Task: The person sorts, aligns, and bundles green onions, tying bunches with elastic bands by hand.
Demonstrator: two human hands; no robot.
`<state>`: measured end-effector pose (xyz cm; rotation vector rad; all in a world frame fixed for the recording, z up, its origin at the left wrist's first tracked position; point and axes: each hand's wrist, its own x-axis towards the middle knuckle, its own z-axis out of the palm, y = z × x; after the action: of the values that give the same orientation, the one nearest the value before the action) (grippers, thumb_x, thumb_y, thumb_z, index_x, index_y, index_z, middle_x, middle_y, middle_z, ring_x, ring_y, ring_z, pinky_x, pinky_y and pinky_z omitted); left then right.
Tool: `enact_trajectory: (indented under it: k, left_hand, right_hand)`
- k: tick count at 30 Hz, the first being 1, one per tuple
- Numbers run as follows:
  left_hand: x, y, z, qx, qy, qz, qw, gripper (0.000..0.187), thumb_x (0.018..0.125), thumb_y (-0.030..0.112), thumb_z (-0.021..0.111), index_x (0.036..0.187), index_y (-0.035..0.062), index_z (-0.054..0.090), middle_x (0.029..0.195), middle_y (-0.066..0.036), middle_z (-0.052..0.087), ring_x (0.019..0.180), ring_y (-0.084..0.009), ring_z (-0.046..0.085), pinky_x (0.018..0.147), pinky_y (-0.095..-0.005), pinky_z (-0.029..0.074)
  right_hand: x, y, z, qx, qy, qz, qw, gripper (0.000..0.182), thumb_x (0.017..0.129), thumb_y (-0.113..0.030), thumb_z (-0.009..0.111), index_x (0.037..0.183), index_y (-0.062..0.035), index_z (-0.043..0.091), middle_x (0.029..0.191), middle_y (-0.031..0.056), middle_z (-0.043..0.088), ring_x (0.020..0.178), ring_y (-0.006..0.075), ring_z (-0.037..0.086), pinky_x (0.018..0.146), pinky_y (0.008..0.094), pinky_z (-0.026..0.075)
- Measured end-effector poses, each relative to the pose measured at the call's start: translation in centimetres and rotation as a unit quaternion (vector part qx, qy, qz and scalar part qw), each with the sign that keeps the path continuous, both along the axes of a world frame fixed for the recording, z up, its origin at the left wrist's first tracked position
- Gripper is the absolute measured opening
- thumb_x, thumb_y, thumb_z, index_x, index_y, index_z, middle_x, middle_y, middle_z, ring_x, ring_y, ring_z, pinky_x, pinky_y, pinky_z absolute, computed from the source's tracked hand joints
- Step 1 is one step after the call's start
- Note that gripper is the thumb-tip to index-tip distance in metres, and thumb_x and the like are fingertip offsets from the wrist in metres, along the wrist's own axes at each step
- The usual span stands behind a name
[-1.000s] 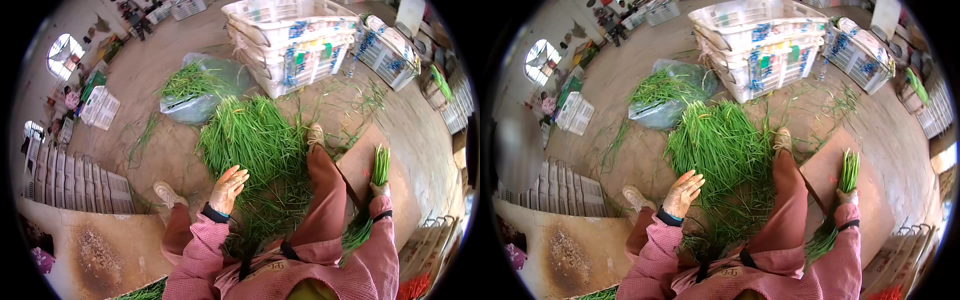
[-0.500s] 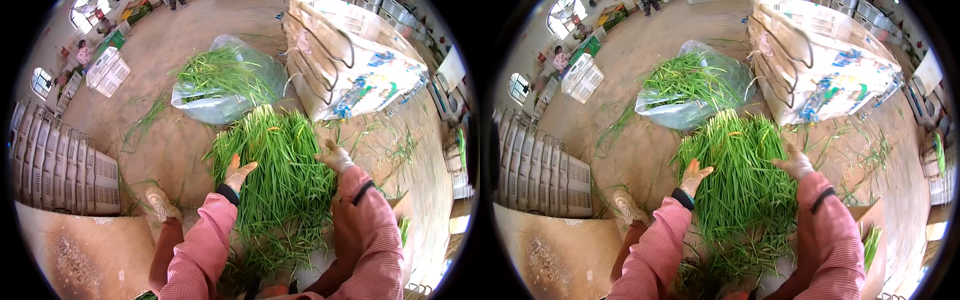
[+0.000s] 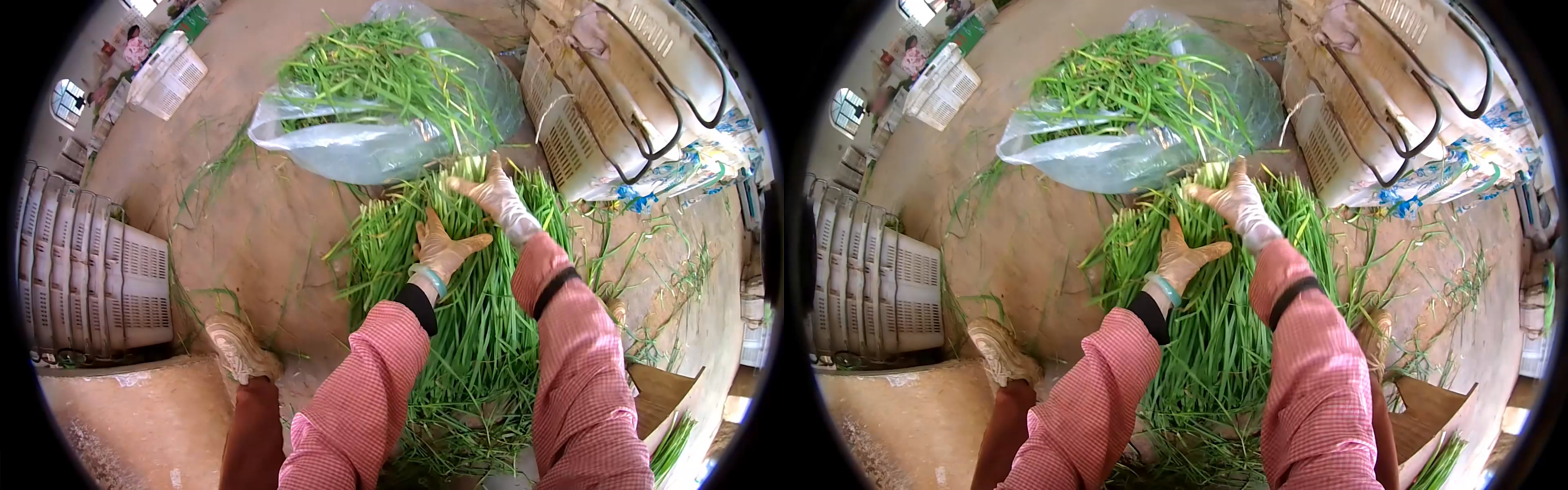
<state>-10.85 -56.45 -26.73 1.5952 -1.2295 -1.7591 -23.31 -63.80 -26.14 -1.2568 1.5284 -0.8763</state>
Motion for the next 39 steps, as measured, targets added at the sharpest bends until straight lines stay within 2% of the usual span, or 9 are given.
enact_trajectory:
  k: [6, 11, 17, 25, 29, 33, 36, 37, 39]
  left_hand:
    - [-0.7, 6.7, 0.9, -0.247, -0.125, 0.065, 0.959, 0.126, 0.048, 0.049, 0.079, 0.137, 0.0077, 0.000, 0.133, -0.021, 0.024, 0.123, -0.0331, 0.024, 0.101, -0.0465, 0.021]
    - [-0.1, 11.5, -0.4, -0.335, -0.193, -0.038, 0.921, 0.102, 0.048, 0.052, 0.077, 0.129, 0.0103, 0.033, 0.107, -0.010, 0.036, 0.101, -0.0269, 0.034, 0.091, -0.0430, 0.023]
    - [-0.3, 8.3, -1.1, -0.334, -0.121, -0.057, 0.933, 0.099, 0.047, 0.062, 0.072, 0.124, 0.0077, 0.040, 0.141, -0.018, 0.005, 0.129, -0.0381, -0.003, 0.104, -0.0490, 0.006]
    - [-1.3, 7.5, -1.4, -0.109, 0.303, 0.017, 0.946, 0.119, 0.048, 0.022, 0.085, 0.137, 0.0131, 0.006, 0.128, -0.011, 0.033, 0.119, -0.0242, 0.033, 0.099, -0.0366, 0.030]
    - [-1.0, 7.5, -0.9, -0.093, 0.287, -0.101, 0.948, 0.098, 0.051, 0.026, 0.082, 0.130, 0.0072, 0.027, 0.125, -0.008, 0.036, 0.116, -0.0247, 0.036, 0.098, -0.0356, 0.030]
    - [-1.2, 8.6, -0.1, -0.338, 0.047, -0.185, 0.922, 0.097, 0.064, 0.022, 0.076, 0.135, 0.0111, 0.011, 0.132, -0.007, 0.029, 0.118, -0.0219, 0.034, 0.099, -0.0373, 0.032]
    - [-1.5, 9.2, 1.7, 0.127, 0.415, -0.056, 0.899, 0.092, 0.060, 0.038, 0.076, 0.130, 0.0066, 0.025, 0.125, -0.012, 0.038, 0.115, -0.0256, 0.037, 0.100, -0.0412, 0.028]
    - [-1.0, 8.9, 2.2, -0.114, 0.090, -0.236, 0.961, 0.082, 0.065, 0.040, 0.070, 0.127, 0.0051, 0.028, 0.124, -0.013, 0.038, 0.110, -0.0257, 0.041, 0.094, -0.0445, 0.033]
    - [0.9, 8.8, 3.5, -0.404, -0.322, -0.388, 0.763, 0.067, 0.076, 0.039, 0.061, 0.125, 0.0041, 0.032, 0.127, -0.015, 0.036, 0.104, -0.0252, 0.047, 0.084, -0.0439, 0.041]
  right_hand:
    - [-1.9, 12.6, 3.5, 0.010, 0.010, -0.023, 1.000, 0.084, 0.063, -0.029, 0.076, 0.122, 0.0117, 0.032, 0.108, 0.0261, 0.053, 0.095, 0.0302, 0.056, 0.087, 0.0341, 0.045]
    - [-2.9, 17.5, 6.0, -0.136, 0.158, 0.045, 0.977, 0.070, 0.052, -0.028, 0.081, 0.111, -0.0006, 0.055, 0.142, 0.0175, 0.005, 0.130, 0.0308, 0.005, 0.103, 0.0374, 0.020]
    - [-3.8, 13.3, 1.8, -0.112, -0.095, 0.086, 0.985, 0.091, 0.055, -0.017, 0.082, 0.126, -0.0033, 0.027, 0.125, 0.0125, 0.036, 0.109, 0.0225, 0.040, 0.093, 0.0322, 0.034]
    - [-3.3, 13.3, 4.1, 0.016, -0.350, 0.086, 0.933, 0.109, 0.050, -0.017, 0.084, 0.136, -0.0124, 0.018, 0.121, 0.0091, 0.044, 0.105, 0.0200, 0.046, 0.089, 0.0311, 0.040]
    - [-3.4, 14.8, 5.3, -0.117, 0.188, 0.159, 0.962, 0.098, 0.040, -0.036, 0.085, 0.124, -0.0074, 0.043, 0.132, 0.0127, 0.030, 0.118, 0.0246, 0.036, 0.100, 0.0375, 0.027]
    - [-2.0, 17.3, 4.3, -0.166, 0.017, 0.077, 0.983, 0.096, 0.042, -0.032, 0.084, 0.125, -0.0078, 0.040, 0.129, 0.0114, 0.037, 0.116, 0.0238, 0.039, 0.099, 0.0361, 0.030]
    - [-1.1, 18.1, 3.3, -0.054, -0.151, -0.021, 0.987, 0.062, 0.059, -0.007, 0.078, 0.114, -0.0051, 0.049, 0.103, 0.0041, 0.058, 0.091, 0.0127, 0.055, 0.081, 0.0268, 0.046]
    - [-1.2, 18.2, 3.2, -0.047, -0.159, -0.031, 0.986, 0.055, 0.062, -0.003, 0.076, 0.111, -0.0042, 0.051, 0.097, 0.0034, 0.060, 0.088, 0.0118, 0.056, 0.079, 0.0258, 0.047]
    - [-1.8, 18.1, 3.0, -0.017, -0.231, -0.093, 0.968, 0.043, 0.066, -0.001, 0.071, 0.105, -0.0050, 0.055, 0.091, 0.0022, 0.061, 0.081, 0.0090, 0.058, 0.073, 0.0226, 0.049]
